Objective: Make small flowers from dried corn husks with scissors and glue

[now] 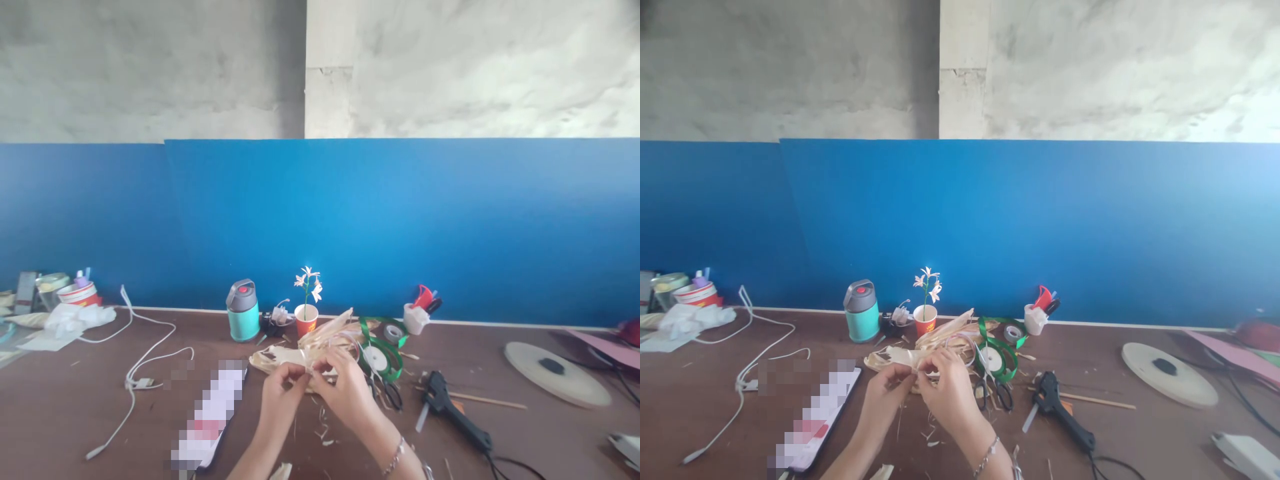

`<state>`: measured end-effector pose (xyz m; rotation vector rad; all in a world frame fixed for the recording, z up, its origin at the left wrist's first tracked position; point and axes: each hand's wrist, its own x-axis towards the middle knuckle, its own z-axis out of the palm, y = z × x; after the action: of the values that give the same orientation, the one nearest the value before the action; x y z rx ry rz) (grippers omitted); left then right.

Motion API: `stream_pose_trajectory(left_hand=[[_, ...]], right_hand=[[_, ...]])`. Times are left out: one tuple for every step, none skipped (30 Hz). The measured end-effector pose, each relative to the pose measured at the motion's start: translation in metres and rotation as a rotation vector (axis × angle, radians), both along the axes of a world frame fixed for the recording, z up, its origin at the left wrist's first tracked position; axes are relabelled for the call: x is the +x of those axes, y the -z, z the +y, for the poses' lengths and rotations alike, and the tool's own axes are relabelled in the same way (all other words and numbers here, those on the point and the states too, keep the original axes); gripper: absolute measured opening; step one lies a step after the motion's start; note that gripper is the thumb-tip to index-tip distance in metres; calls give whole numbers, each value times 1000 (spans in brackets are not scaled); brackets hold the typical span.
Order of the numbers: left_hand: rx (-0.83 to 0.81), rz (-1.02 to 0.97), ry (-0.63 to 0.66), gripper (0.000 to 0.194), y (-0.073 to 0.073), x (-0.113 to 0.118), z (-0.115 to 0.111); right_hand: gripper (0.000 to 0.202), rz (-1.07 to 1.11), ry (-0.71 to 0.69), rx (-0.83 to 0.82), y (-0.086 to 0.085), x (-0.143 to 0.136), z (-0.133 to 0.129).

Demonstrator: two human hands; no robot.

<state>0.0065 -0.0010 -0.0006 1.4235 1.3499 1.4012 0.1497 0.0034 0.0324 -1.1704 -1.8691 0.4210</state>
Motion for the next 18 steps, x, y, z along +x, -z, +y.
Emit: stream_pose_trajectory(left_hand=[[1,-7,4,18,0,0,0],[-1,-13,10,19,-1,0,0],[-7,-20,19,19,-1,1,-1],[-14,-25,30,20,-2,1,-1],[-20,-29,43,20,-3,1,-1],[-20,-32,55,20,-3,1,-2],[-16,-36,65,21,-3,0,-2],[-9,-40,73,22,-2,0,-2],[-4,-44,79,24,-1,0,-1],[-1,-47,83,25,0,0,-1],[1,-50,86,26,1,-1,-1],[-1,-52,88,27,2,-1,0],[-2,-53,87,28,3,-1,0],[-3,-53,84,29,4,-1,0],[-5,-52,83,29,4,-1,0],[-7,-52,81,29,5,-1,0],[-8,-51,80,29,5,-1,0],[-9,-50,80,29,5,0,0]], right_hand=[[10,11,7,-27,1,0,1],[10,27,11,-56,2,0,2],[10,44,13,-85,2,0,3],[10,61,14,-111,2,0,3],[10,75,18,-132,2,0,3],[10,84,24,-148,2,0,4],[9,86,32,-161,2,-1,4],[9,83,38,-175,1,-1,3],[8,77,40,-189,0,-1,3],[8,71,37,-205,0,-1,3],[8,66,35,-220,-1,-2,3],[8,61,34,-233,-1,-2,3],[8,58,40,-242,-1,-2,3],[8,57,49,-245,-1,-2,3],[9,57,60,-245,-1,-2,3],[9,61,66,-241,-1,-2,3],[9,69,64,-237,0,-2,3],[9,78,56,-228,1,-2,4]])
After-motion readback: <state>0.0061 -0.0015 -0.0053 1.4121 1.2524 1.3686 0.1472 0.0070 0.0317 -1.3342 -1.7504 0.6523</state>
